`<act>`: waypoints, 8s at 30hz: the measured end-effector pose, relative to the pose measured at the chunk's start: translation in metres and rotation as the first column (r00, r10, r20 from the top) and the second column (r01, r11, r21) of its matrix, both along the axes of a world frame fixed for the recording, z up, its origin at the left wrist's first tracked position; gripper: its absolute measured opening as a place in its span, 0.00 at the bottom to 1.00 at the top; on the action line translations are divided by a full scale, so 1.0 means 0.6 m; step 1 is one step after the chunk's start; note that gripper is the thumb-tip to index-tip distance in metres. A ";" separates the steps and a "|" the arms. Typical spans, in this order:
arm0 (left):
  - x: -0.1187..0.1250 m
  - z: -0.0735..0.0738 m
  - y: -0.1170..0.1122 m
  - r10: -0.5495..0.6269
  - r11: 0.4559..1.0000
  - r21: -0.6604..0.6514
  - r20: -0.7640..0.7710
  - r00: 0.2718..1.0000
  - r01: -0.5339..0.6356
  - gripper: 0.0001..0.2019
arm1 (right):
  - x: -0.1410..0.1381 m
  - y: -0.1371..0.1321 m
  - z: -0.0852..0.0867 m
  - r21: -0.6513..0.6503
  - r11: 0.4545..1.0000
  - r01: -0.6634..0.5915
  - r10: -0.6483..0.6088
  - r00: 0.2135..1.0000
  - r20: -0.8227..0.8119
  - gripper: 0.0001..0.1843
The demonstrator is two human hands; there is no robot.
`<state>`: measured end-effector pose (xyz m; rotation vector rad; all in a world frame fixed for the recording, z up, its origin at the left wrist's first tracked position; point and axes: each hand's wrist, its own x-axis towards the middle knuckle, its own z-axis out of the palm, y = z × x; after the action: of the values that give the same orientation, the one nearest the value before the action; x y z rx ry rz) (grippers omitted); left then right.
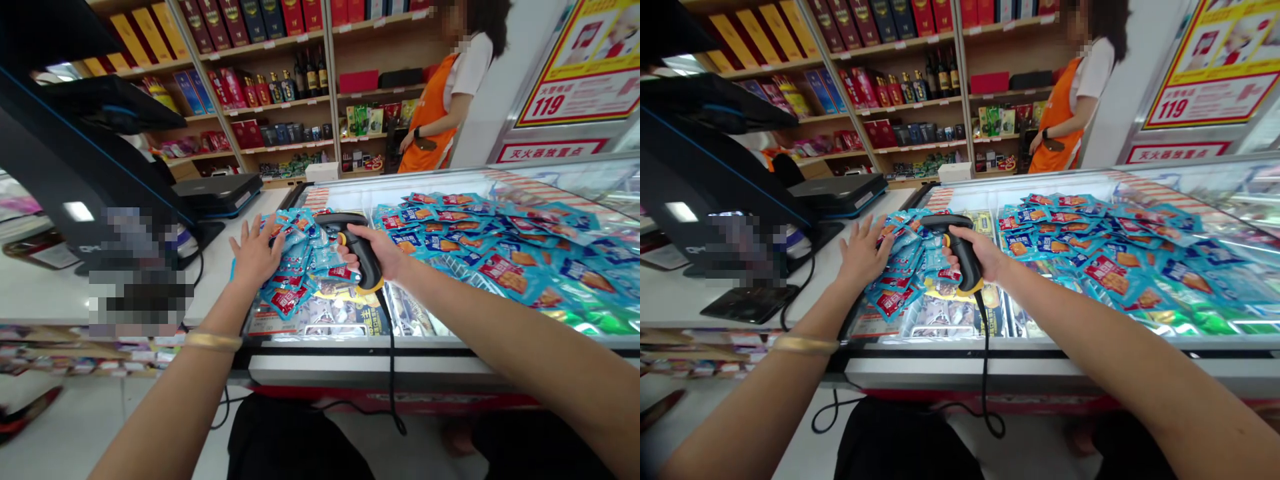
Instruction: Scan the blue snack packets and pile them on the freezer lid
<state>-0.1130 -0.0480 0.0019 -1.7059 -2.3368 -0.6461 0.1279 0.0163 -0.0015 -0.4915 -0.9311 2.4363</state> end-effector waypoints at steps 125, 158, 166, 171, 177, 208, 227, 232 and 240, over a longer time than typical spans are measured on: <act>0.364 -0.033 0.231 -0.485 0.810 -0.313 0.117 0.867 0.496 0.32 | 0.320 0.068 -0.007 -0.032 0.933 0.357 -0.358 0.933 -0.024 0.13; 0.350 -0.061 0.171 -0.443 0.894 0.340 0.572 0.690 0.292 0.19 | 0.305 0.047 -0.006 0.112 0.958 0.263 -0.264 0.964 -0.001 0.09; 0.354 -0.055 0.166 -0.443 0.894 0.300 0.498 0.746 0.331 0.17 | 0.304 0.045 -0.005 0.131 0.962 0.240 -0.247 0.968 0.036 0.11; 0.357 -0.052 0.161 -0.455 0.889 0.286 0.482 0.749 0.356 0.17 | 0.305 0.047 -0.007 0.154 0.959 0.238 -0.246 0.968 0.036 0.12; 0.355 -0.058 0.170 -0.468 0.883 0.280 0.470 0.748 0.377 0.16 | 0.306 0.050 -0.013 0.169 0.953 0.250 -0.257 0.966 0.020 0.11; 0.028 0.004 0.041 -0.087 0.981 -0.185 -0.183 0.979 0.052 0.29 | 0.011 0.013 -0.014 -0.018 1.000 -0.016 0.015 0.996 -0.084 0.13; 0.302 -0.038 0.134 -0.570 0.795 -0.185 0.101 0.816 0.578 0.39 | 0.284 0.065 -0.002 -0.025 0.943 0.332 -0.332 0.943 0.009 0.11; 0.319 -0.061 0.150 -0.557 0.800 -0.246 0.033 0.830 0.547 0.32 | 0.290 0.065 -0.011 -0.044 0.945 0.323 -0.324 0.946 -0.011 0.10; 0.291 -0.042 0.131 -0.354 0.934 0.047 0.275 0.894 0.355 0.13 | 0.274 0.053 -0.013 0.075 0.964 0.255 -0.258 0.966 0.031 0.09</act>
<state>0.0615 0.0308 -0.0231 -2.1988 -2.2056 -1.0044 0.2921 0.0482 -0.0096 -0.5989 -0.9054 2.1608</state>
